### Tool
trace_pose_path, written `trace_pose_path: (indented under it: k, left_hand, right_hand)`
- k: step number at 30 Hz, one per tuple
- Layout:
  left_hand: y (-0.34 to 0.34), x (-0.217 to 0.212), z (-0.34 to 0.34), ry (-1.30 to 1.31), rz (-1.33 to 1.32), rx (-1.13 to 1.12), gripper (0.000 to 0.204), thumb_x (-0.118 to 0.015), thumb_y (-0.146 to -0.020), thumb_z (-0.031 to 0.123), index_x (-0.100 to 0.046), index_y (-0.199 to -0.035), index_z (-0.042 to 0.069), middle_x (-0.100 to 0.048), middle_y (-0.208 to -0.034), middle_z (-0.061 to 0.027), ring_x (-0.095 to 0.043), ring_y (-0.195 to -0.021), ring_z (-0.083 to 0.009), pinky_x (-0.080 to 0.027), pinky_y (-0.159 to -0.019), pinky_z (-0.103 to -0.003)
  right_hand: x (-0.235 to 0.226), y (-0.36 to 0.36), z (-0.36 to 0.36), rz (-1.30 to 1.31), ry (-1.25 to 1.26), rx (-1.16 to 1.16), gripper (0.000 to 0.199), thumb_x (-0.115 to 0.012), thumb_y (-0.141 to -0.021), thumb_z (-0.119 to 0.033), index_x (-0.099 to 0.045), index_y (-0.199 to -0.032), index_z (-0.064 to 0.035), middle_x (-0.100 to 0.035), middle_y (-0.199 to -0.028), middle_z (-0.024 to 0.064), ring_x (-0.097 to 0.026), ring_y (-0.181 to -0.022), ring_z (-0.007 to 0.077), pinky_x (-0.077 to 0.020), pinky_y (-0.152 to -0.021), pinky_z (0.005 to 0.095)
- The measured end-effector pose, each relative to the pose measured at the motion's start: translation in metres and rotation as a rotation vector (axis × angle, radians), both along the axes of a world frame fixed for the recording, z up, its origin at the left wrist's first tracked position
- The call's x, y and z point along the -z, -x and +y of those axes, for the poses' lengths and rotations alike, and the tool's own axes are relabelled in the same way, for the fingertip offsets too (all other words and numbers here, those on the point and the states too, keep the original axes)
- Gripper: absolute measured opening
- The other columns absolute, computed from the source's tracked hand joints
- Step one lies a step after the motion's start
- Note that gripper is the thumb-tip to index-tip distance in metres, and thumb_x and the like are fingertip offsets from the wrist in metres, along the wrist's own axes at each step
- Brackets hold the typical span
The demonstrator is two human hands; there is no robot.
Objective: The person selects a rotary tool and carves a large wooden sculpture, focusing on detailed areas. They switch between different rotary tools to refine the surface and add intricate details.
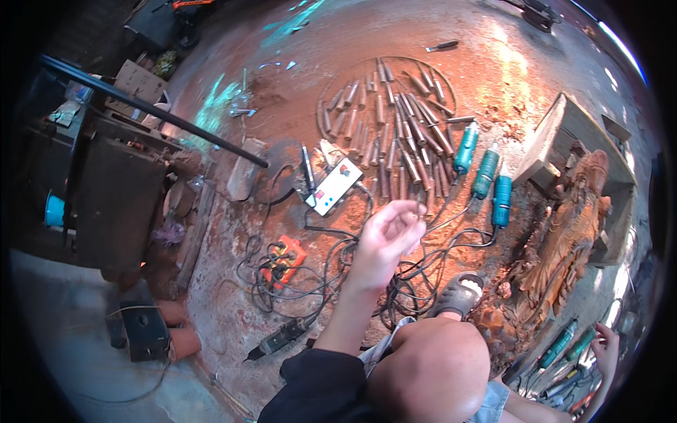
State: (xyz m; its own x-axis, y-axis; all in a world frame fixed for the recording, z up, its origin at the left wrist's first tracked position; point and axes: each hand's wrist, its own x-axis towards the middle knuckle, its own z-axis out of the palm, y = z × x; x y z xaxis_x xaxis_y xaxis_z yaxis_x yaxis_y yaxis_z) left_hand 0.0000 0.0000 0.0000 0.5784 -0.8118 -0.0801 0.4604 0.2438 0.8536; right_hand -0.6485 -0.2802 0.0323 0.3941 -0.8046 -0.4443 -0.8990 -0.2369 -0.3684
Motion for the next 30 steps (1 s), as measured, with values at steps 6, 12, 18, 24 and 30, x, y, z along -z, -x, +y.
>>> trace_pose_path:
  k: [6, 12, 18, 24, 30]
  left_hand:
    - [-0.166, 0.125, 0.061, -0.735, -0.718, -0.668, 0.024, -0.075, -0.092, 0.007, -0.076, -0.115, 0.005, -0.069, -0.088, -0.0005, -0.061, -0.076, -0.0069, -0.051, -0.069, -0.024]
    - [-0.259, 0.142, 0.069, -1.176, -1.021, -0.587, 0.021, -0.079, -0.083, 0.018, -0.081, -0.102, 0.011, -0.078, -0.091, -0.0132, -0.077, -0.084, -0.0252, -0.059, -0.078, -0.038]
    - [-0.297, 0.157, 0.046, -1.220, -1.047, -0.485, 0.014, -0.077, -0.083, 0.018, -0.083, -0.096, 0.015, -0.078, -0.097, -0.0145, -0.076, -0.094, -0.0323, -0.059, -0.083, -0.042]
    - [-0.310, 0.160, 0.052, -1.257, -1.158, -0.431, 0.021, -0.079, -0.082, 0.021, -0.082, -0.101, 0.013, -0.078, -0.096, -0.0158, -0.076, -0.093, -0.0328, -0.059, -0.085, -0.041]
    - [-0.304, 0.160, 0.085, -1.080, -0.928, -0.633, 0.021, -0.080, -0.082, 0.021, -0.081, -0.097, 0.006, -0.079, -0.088, -0.0126, -0.078, -0.082, -0.0243, -0.060, -0.080, -0.036]
  right_hand:
    - [0.016, -0.007, 0.001, -0.045, -0.010, 0.008, 0.052, -0.065, -0.081, 0.005, -0.063, -0.133, 0.0017, -0.067, -0.120, 0.0143, -0.065, -0.093, 0.0190, -0.0561, -0.077, 0.0328]
    - [0.004, -0.007, 0.006, -0.021, -0.057, 0.055, 0.054, -0.063, -0.080, 0.005, -0.064, -0.133, 0.0012, -0.069, -0.119, 0.0138, -0.065, -0.092, 0.0189, -0.0550, -0.076, 0.0322]
    - [0.005, 0.001, 0.003, 0.016, 0.008, 0.046, 0.054, -0.064, -0.080, 0.002, -0.064, -0.134, 0.0005, -0.070, -0.119, 0.0127, -0.064, -0.091, 0.0183, -0.0539, -0.076, 0.0320]
    - [0.008, 0.012, 0.004, 0.012, 0.014, 0.057, 0.052, -0.064, -0.082, 0.000, -0.064, -0.134, -0.0018, -0.069, -0.121, 0.0113, -0.064, -0.094, 0.0179, -0.0537, -0.078, 0.0326]
    - [0.010, 0.014, 0.001, 0.014, -0.012, 0.080, 0.052, -0.063, -0.082, -0.001, -0.064, -0.134, -0.0019, -0.069, -0.121, 0.0113, -0.064, -0.094, 0.0171, -0.0540, -0.076, 0.0322]
